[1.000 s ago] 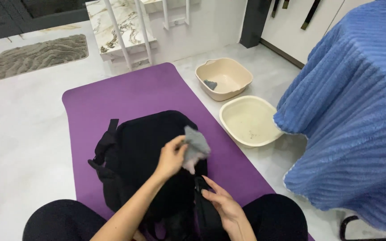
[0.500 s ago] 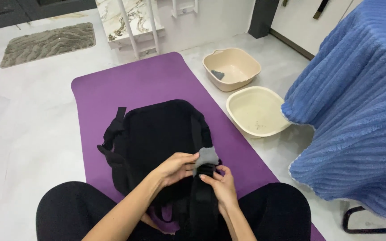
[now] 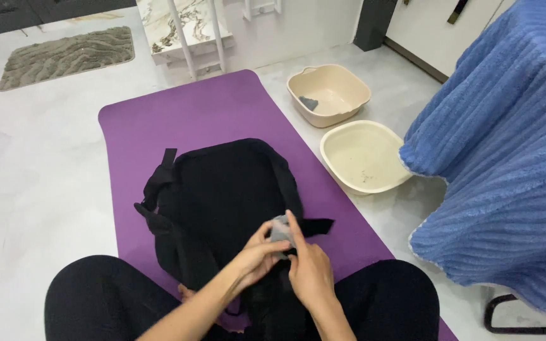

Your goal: A person is cleaning a black backpack by scrubbing it with a brush and soapy water, then wiping it clean with a cloth.

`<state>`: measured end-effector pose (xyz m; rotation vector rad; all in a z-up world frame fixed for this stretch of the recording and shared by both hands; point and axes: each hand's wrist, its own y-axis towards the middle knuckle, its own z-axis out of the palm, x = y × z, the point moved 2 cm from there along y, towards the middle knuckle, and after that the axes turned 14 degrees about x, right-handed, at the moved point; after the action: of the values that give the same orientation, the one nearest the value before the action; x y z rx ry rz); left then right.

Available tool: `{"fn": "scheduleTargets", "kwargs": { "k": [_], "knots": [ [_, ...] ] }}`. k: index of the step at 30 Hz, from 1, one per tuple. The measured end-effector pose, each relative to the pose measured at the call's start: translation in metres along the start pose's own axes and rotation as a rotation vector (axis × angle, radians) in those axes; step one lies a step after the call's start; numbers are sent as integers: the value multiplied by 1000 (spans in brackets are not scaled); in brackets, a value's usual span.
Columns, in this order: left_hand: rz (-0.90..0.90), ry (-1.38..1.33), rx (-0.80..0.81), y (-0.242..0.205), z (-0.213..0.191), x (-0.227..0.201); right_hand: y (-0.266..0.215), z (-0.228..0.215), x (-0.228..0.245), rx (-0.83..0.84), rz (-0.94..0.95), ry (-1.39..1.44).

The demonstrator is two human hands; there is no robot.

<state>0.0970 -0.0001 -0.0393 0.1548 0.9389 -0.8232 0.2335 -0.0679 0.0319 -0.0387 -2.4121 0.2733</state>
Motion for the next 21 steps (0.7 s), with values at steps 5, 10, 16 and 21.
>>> {"fn": "scheduleTargets", "kwargs": {
  "k": [5,10,16,21],
  "knots": [
    [205,-547,-11,8,-26,52,-6,0,1,95,45,-130],
    [210,-493,-166,10,-9,36,2,2,-13,119,66,231],
    [208,-523,-241,39,-28,31,11,6,-40,31,60,431],
    [269,-410,-11,29,-26,-21,7,-4,-72,247,32,1036]
  ]
}}
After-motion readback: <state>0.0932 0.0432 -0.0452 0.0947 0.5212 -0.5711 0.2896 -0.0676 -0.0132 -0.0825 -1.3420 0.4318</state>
